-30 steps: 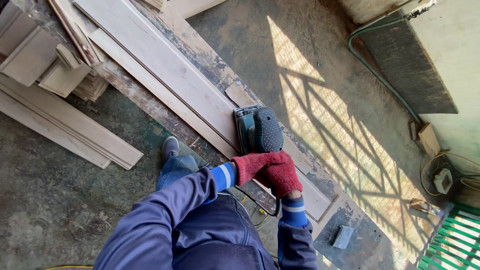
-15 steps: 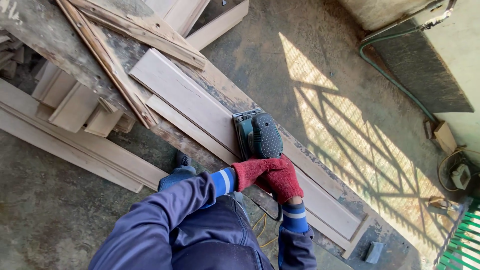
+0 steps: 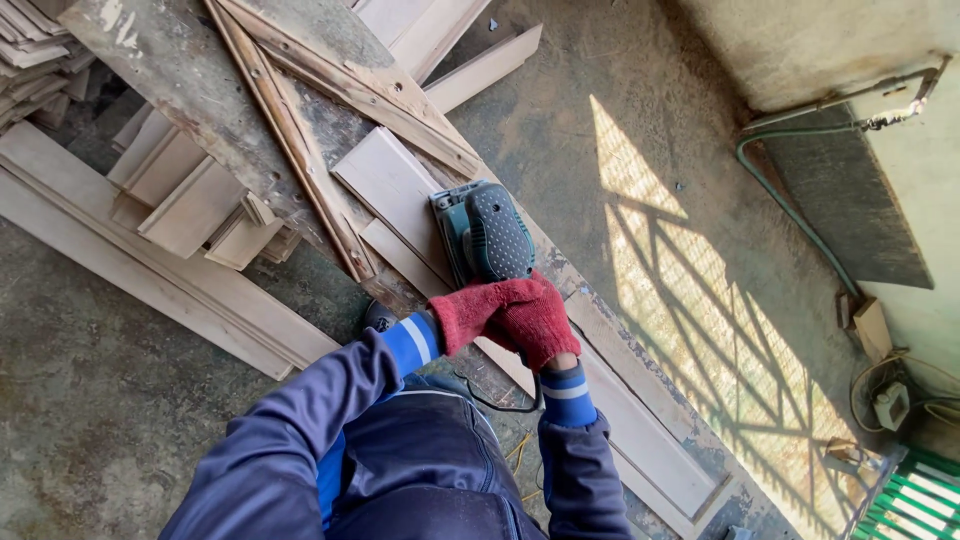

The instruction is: Sanding wooden planks using a power orbital sander and a manual sanding block.

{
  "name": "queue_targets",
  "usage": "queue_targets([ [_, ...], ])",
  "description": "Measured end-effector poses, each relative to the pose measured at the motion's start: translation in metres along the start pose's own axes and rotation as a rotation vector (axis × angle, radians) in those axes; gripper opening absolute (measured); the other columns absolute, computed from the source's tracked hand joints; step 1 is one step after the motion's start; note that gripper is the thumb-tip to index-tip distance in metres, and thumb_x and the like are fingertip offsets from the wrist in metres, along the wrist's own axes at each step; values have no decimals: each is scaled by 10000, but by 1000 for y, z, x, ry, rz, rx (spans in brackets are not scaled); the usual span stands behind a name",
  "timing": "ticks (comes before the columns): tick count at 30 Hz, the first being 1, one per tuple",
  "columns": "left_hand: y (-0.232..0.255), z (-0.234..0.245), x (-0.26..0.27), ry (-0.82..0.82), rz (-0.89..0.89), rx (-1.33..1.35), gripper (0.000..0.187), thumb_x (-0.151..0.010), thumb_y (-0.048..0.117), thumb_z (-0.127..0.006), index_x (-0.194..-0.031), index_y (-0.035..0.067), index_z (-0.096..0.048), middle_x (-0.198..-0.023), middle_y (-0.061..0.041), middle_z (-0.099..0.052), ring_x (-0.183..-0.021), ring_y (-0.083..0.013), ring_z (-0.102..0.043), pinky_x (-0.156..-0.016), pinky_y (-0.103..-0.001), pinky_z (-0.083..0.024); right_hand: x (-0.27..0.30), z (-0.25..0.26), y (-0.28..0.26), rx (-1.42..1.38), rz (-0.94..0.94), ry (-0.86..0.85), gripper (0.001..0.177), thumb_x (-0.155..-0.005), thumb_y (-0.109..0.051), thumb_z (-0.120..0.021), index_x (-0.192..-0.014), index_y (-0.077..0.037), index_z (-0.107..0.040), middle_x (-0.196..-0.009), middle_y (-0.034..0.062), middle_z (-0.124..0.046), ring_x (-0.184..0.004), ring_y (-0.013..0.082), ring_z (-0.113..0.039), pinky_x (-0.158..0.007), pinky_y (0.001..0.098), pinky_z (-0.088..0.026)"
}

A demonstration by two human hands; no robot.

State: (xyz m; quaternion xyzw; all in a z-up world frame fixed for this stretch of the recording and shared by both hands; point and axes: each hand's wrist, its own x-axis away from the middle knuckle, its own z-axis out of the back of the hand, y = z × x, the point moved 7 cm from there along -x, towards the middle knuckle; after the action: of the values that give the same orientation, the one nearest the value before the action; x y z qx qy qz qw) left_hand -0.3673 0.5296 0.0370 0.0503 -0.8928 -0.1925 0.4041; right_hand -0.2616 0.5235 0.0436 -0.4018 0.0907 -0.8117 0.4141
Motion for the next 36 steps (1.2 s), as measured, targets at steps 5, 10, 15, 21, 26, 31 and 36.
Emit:
queue_targets([
  [5, -13, 66, -70, 96, -95, 342, 558, -685, 213, -974, -1139, -30, -758, -995, -264, -740, -866, -482, -748, -708, -683, -606, -16, -14, -53, -48, -45, -25, 464, -885, -379, -434, -1160, -151, -730, -969, 173, -753, -1047, 392, -717, -907, 446, -579],
  [10, 13, 100, -51, 77, -52, 431, 548, -777, 280, -911, -1225, 30, -719, -981, -260, -734, -836, -529, -739, -686, -737, -569, -35, -35, -86, -156, 7, -84, 575, -864, -403, -462, -1286, -85, -688, -1123, 249, -728, -1133, 455, -669, -996, 504, -551],
  [15, 32, 139, -37, 94, -99, 380, 519, -810, 332, -868, -1246, 99, -708, -1015, -210, -753, -877, -473, -759, -779, -674, -611, -23, -41, -145, -156, 104, -116, 602, -874, -413, -464, -1343, -89, -658, -1165, 234, -726, -1176, 454, -651, -1051, 481, -523],
  [21, 57, 147, -9, 136, -114, 343, 473, -831, 348, -829, -1224, 116, -702, -997, -185, -766, -893, -442, -766, -830, -633, -630, -41, -54, -164, -72, 174, -137, 567, -894, -420, -355, -1288, -174, -680, -1150, 202, -733, -1175, 446, -647, -1032, 507, -542],
  [26, 55, 136, -18, 105, -136, 299, 492, -849, 385, -806, -1248, 123, -684, -1028, -185, -774, -909, -444, -767, -851, -641, -628, -49, -53, -142, 0, 158, -106, 527, -908, -468, -351, -1227, -247, -707, -1125, 120, -753, -1164, 379, -669, -1014, 470, -558],
  [31, 24, 98, -26, 82, -48, 374, 486, -812, 362, -855, -1224, 138, -725, -1033, -191, -779, -900, -426, -771, -832, -566, -636, -31, -38, -94, 8, 88, -93, 513, -898, -475, -383, -1221, -238, -705, -1118, 121, -754, -1162, 373, -671, -1006, 466, -559],
  [36, -38, 64, -54, 62, 11, 350, 513, -805, 344, -865, -1239, 114, -718, -1022, -178, -775, -906, -394, -773, -852, -532, -636, 0, -24, -36, 0, 24, -71, 504, -892, -479, -407, -1216, -231, -703, -1113, 122, -754, -1161, 369, -672, -1000, 464, -560],
])
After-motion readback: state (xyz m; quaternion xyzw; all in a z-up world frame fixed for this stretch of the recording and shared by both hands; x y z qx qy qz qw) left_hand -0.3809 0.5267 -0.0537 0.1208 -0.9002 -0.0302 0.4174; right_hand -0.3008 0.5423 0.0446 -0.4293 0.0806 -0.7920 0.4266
